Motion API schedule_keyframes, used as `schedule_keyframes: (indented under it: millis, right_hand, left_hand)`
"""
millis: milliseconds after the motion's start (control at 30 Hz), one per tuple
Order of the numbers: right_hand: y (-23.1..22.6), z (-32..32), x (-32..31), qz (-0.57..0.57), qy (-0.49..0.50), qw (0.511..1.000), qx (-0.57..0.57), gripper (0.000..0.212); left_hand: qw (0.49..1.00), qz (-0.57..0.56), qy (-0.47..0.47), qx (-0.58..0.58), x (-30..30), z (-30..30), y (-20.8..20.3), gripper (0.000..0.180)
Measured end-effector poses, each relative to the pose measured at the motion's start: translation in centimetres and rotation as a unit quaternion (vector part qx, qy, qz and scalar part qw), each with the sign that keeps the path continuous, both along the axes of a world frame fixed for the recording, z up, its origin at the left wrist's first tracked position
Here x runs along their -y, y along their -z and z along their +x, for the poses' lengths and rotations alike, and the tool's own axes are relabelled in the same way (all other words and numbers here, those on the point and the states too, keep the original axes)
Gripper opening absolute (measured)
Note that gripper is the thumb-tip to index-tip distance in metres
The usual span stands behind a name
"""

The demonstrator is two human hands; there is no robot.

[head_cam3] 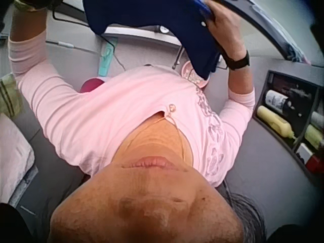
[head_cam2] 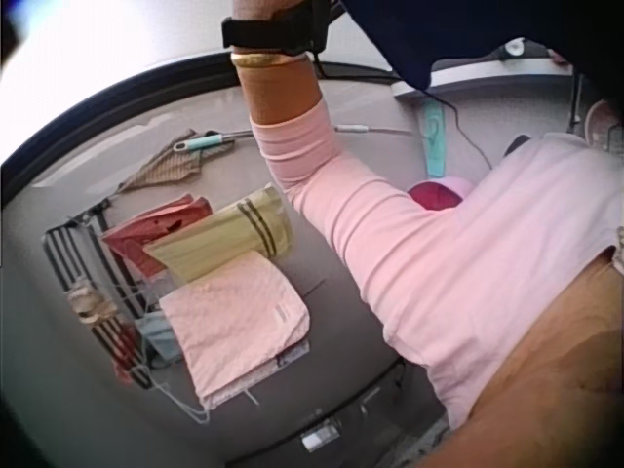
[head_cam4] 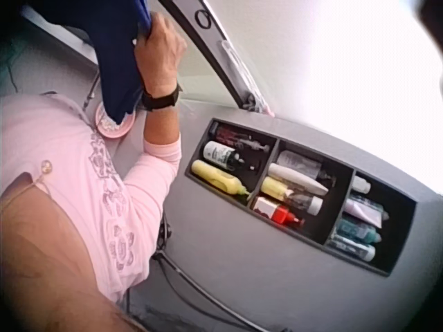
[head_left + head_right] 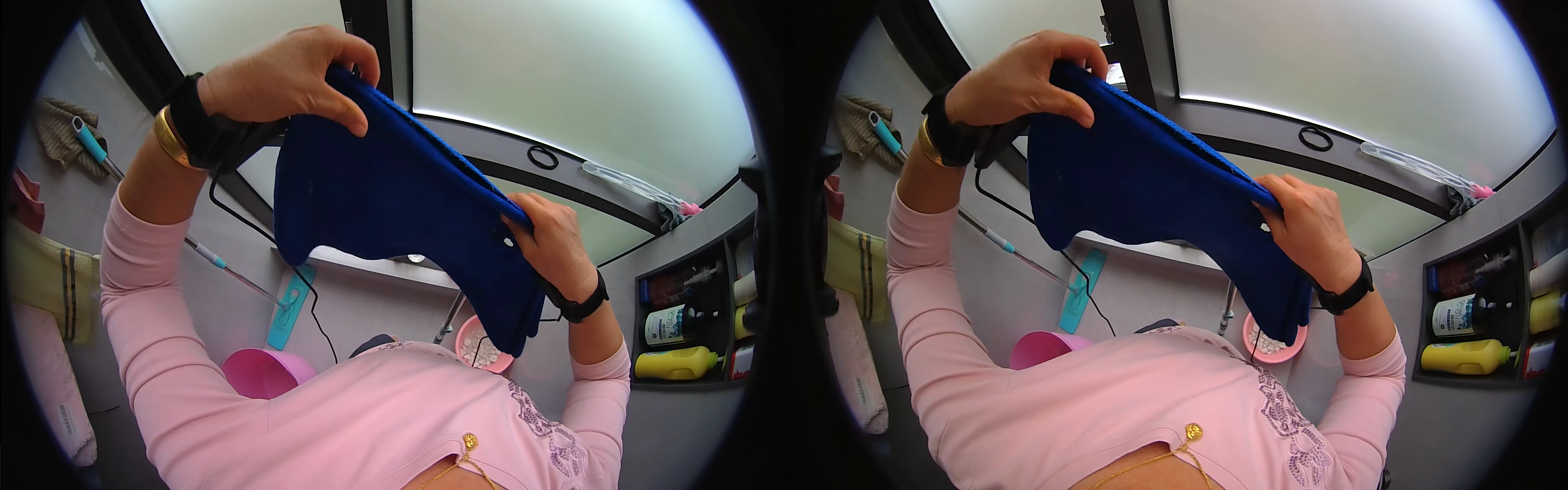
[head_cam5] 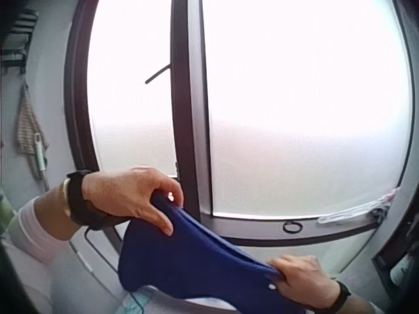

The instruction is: The person cleans a frosted window using a long-handled mop with a blue cloth. They dip the cloth in a bucket of water, wring it, and wipe the window surface repeatedly. The person also wipes the wall near the shower and toilet area.

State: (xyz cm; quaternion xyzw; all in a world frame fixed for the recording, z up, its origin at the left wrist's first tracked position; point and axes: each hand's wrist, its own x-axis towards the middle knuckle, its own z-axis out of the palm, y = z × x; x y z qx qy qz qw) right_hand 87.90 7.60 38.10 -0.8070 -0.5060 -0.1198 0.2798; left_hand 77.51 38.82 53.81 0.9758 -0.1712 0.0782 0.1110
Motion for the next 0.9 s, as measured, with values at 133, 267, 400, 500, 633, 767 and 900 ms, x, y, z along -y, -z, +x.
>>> schedule_keyframes:
  millis: [133, 267, 400, 500, 633, 767, 900]
  right_hand:
    - [-0.6, -1.7, -0.3, -0.016, -0.037, 0.999, -0.005, 0.014]
    - [-0.9, -2.7, 0.1, -0.008, -0.025, 0.999, -0.032, 0.015]
    - [-0.7, -2.8, 0.4, -0.010, 0.001, 1.000, -0.019, 0.017]
    - [-0.4, -2.8, 0.4, -0.001, -0.019, 1.000, -0.024, 0.018]
    - [-0.1, -3.0, 0.8, 0.107, -0.047, 0.976, -0.184, 0.020]
    - [0.3, -3.6, 4.8, 0.057, -0.073, 0.930, -0.355, 0.035]
    - [4.8, -3.4, 8.3, -0.146, -0.042, 0.895, -0.419, 0.038]
  left_hand:
    - [0.998, 0.052, 0.011, -0.045, 0.3, 0.1, -3.6, 0.025]
    - [0.972, 0.212, -0.099, -0.007, 0.2, 0.5, 1.1, 0.034]
    - [0.991, 0.094, 0.036, 0.090, -0.3, -2.3, 3.5, 0.030]
    - [0.983, 0.148, 0.082, 0.071, 3.4, -5.2, 6.9, 0.029]
    - [0.985, 0.139, -0.067, -0.075, 4.9, -5.3, 8.2, 0.020]
    - [0.993, 0.107, -0.023, -0.040, 3.5, -6.0, 8.6, 0.018]
    - [0.997, 0.054, -0.028, -0.050, 2.7, -6.6, 8.7, 0.016]
